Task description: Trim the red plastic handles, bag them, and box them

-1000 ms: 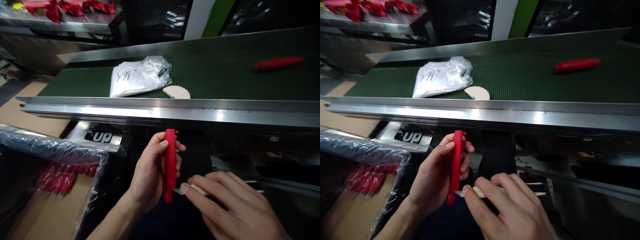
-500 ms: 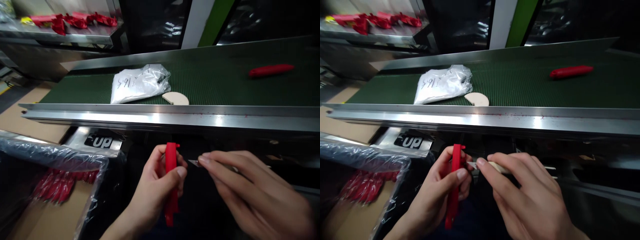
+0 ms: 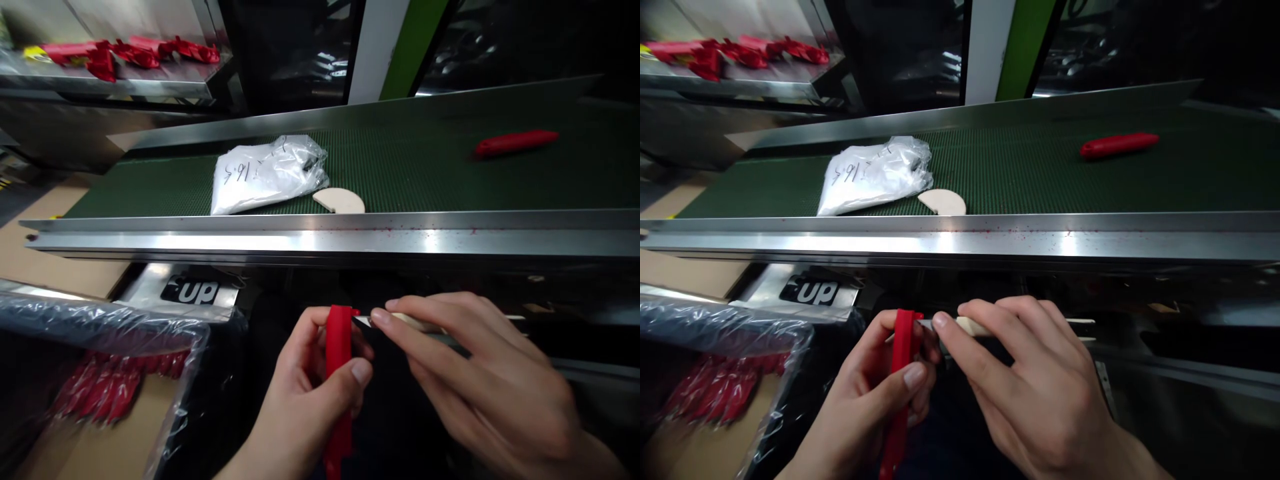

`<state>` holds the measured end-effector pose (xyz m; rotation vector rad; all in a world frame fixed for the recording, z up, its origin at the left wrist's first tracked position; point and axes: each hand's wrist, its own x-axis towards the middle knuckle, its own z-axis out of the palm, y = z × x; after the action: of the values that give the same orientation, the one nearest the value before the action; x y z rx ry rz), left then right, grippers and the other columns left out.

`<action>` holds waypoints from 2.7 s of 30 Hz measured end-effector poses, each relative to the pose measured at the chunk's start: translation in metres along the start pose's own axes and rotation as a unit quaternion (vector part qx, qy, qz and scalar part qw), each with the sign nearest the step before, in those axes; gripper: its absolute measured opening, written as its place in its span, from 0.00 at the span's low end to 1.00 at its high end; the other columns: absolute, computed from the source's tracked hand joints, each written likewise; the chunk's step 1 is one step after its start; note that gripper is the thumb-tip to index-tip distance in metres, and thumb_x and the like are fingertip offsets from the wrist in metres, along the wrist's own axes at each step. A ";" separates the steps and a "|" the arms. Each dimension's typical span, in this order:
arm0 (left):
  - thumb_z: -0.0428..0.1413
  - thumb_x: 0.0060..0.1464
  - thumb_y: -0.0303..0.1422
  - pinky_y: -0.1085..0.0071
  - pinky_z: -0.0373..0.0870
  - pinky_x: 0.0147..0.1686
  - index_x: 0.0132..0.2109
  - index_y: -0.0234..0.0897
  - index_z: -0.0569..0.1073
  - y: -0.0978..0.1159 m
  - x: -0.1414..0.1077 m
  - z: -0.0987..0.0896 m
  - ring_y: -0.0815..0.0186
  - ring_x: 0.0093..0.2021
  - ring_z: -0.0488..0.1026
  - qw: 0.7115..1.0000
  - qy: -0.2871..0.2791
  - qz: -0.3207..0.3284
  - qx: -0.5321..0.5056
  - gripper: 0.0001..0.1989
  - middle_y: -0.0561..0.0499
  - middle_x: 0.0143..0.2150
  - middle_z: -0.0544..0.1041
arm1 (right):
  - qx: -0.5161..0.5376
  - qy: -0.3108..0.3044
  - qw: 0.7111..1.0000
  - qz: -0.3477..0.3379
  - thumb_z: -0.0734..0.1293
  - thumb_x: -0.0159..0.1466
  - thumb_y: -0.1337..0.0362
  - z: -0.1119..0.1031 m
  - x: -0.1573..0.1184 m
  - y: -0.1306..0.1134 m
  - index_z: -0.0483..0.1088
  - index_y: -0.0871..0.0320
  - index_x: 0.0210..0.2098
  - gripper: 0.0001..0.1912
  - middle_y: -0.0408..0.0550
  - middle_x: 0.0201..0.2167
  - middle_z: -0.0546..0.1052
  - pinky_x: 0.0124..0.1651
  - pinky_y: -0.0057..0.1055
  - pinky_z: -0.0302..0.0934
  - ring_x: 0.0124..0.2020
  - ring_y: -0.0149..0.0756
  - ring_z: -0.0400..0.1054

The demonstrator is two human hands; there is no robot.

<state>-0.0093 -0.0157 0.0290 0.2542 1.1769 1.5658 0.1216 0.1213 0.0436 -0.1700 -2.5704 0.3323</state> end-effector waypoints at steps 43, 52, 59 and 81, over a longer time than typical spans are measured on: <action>0.45 0.66 0.30 0.84 0.70 0.22 0.54 0.41 0.67 -0.020 0.007 -0.011 0.75 0.27 0.70 0.918 -0.258 -0.022 -0.301 0.12 0.45 0.45 0.74 | 0.103 0.024 0.994 0.012 0.63 0.63 0.82 0.008 -0.005 0.001 0.71 0.66 0.54 0.22 0.56 0.47 0.73 0.46 0.36 0.65 0.47 0.36 0.66; 0.46 0.65 0.30 0.85 0.67 0.19 0.52 0.39 0.68 -0.019 0.003 -0.007 0.76 0.24 0.68 0.932 -0.213 -0.034 -0.292 0.11 0.45 0.41 0.74 | 0.085 0.040 0.996 0.008 0.63 0.63 0.82 0.009 -0.005 0.001 0.71 0.65 0.54 0.21 0.55 0.46 0.74 0.45 0.35 0.65 0.46 0.36 0.67; 0.49 0.63 0.33 0.83 0.66 0.18 0.52 0.36 0.69 -0.028 0.007 -0.009 0.75 0.21 0.68 0.911 -0.281 0.000 -0.301 0.12 0.40 0.39 0.77 | 0.124 0.057 0.987 0.084 0.64 0.63 0.80 0.011 -0.010 0.008 0.71 0.60 0.55 0.23 0.51 0.49 0.73 0.47 0.32 0.66 0.47 0.33 0.68; 0.43 0.68 0.37 0.82 0.70 0.19 0.52 0.36 0.68 -0.034 0.011 -0.013 0.73 0.23 0.73 0.897 -0.286 -0.017 -0.337 0.14 0.42 0.40 0.77 | 0.048 0.046 0.998 0.019 0.65 0.64 0.80 0.011 -0.006 -0.002 0.75 0.63 0.49 0.16 0.53 0.43 0.75 0.45 0.38 0.61 0.45 0.37 0.67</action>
<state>-0.0011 -0.0174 -0.0084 0.2058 0.1518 1.6156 0.1211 0.1156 0.0321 -0.1954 -2.4574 0.4525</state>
